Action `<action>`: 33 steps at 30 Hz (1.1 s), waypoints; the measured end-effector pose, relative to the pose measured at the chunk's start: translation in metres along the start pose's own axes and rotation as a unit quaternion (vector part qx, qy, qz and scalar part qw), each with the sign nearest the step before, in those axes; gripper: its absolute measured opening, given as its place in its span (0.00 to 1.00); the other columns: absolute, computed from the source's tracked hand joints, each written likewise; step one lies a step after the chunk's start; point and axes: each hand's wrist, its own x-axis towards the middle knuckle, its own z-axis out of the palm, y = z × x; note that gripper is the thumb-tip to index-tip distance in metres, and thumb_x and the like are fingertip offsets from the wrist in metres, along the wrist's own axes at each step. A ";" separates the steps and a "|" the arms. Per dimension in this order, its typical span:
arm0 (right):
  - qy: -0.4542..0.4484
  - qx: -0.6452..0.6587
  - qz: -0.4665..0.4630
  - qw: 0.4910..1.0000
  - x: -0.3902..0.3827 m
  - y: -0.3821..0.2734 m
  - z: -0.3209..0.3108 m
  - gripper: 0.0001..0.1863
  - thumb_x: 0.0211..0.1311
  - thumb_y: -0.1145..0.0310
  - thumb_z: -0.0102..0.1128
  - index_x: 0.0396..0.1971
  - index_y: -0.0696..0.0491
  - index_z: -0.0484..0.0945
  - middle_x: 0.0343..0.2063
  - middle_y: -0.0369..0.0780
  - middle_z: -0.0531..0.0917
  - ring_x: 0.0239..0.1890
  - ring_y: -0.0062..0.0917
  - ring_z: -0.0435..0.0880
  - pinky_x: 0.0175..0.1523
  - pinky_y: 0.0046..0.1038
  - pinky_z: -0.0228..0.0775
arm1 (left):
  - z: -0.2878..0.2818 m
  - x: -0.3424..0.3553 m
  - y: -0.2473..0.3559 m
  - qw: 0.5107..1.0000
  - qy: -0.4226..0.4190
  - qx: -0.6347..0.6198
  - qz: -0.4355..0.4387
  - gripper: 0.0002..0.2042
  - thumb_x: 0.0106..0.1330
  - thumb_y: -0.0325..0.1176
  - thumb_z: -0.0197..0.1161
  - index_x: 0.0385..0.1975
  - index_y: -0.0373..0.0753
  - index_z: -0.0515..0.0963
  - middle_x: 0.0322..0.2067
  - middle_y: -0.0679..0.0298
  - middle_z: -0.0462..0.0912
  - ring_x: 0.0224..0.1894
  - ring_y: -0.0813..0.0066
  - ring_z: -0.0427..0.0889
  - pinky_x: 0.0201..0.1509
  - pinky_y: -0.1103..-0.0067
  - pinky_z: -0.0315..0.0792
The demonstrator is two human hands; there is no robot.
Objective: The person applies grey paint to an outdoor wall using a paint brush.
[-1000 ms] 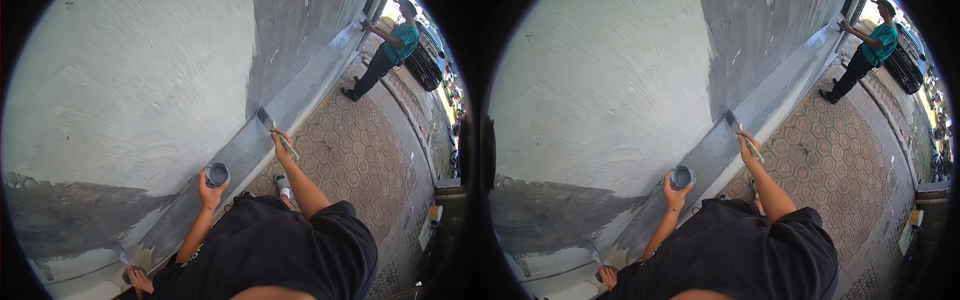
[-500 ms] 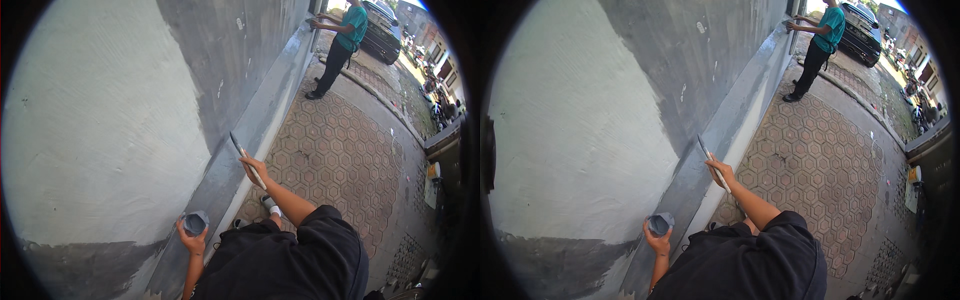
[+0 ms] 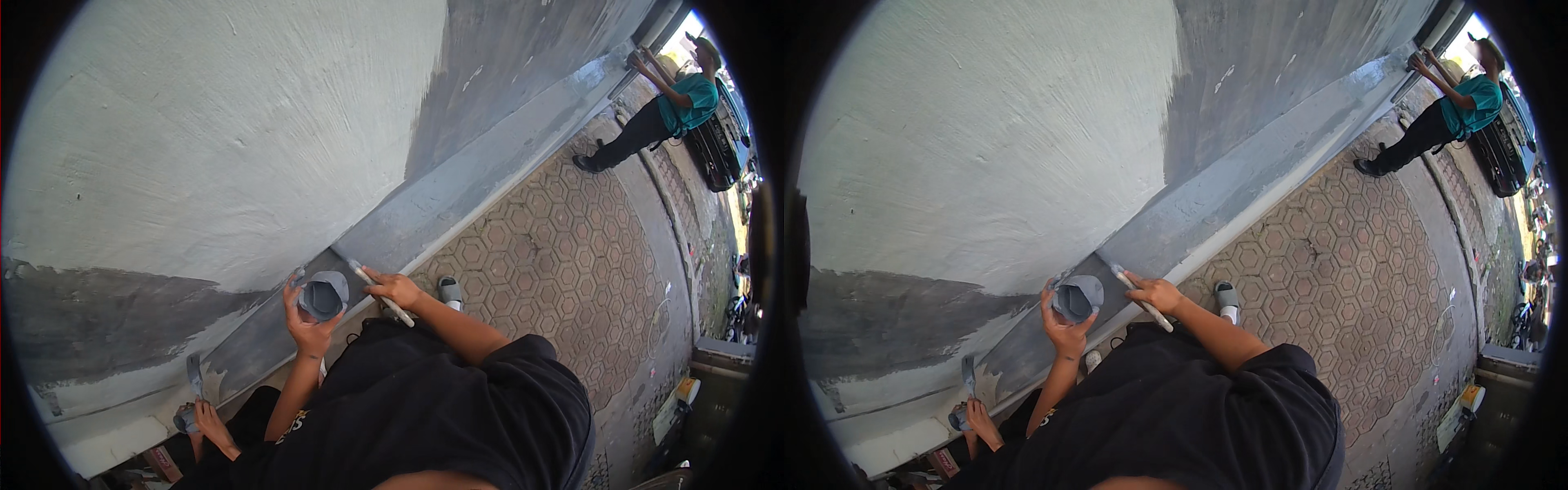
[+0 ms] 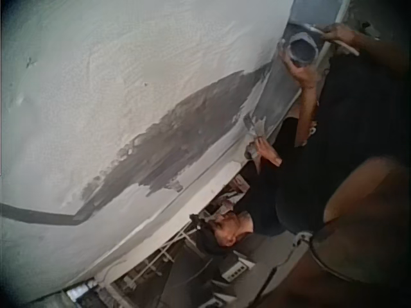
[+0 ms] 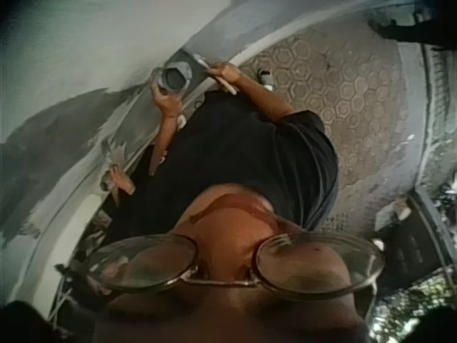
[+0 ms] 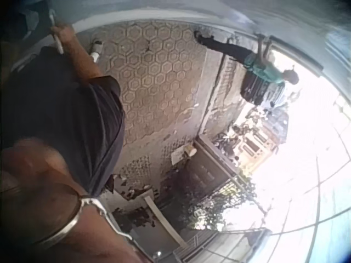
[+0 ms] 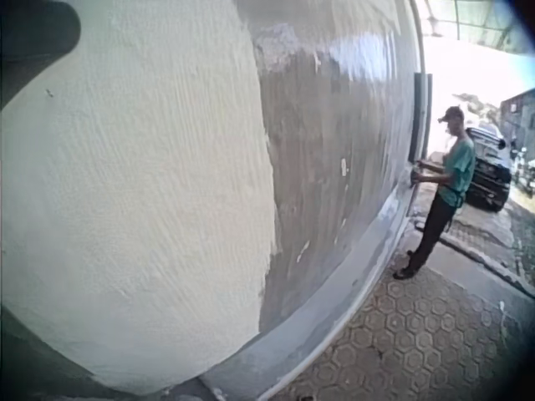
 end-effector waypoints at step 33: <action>0.098 -0.162 0.139 0.972 -0.022 0.039 -0.096 0.13 0.51 0.73 0.65 0.39 0.46 0.83 0.64 0.56 0.72 0.39 0.41 0.89 0.38 0.34 0.82 | -0.055 -0.028 0.001 0.994 0.108 0.018 -0.019 0.44 0.43 0.28 0.83 0.63 0.40 0.65 0.67 0.49 0.64 0.69 0.56 0.65 0.71 0.60 0.62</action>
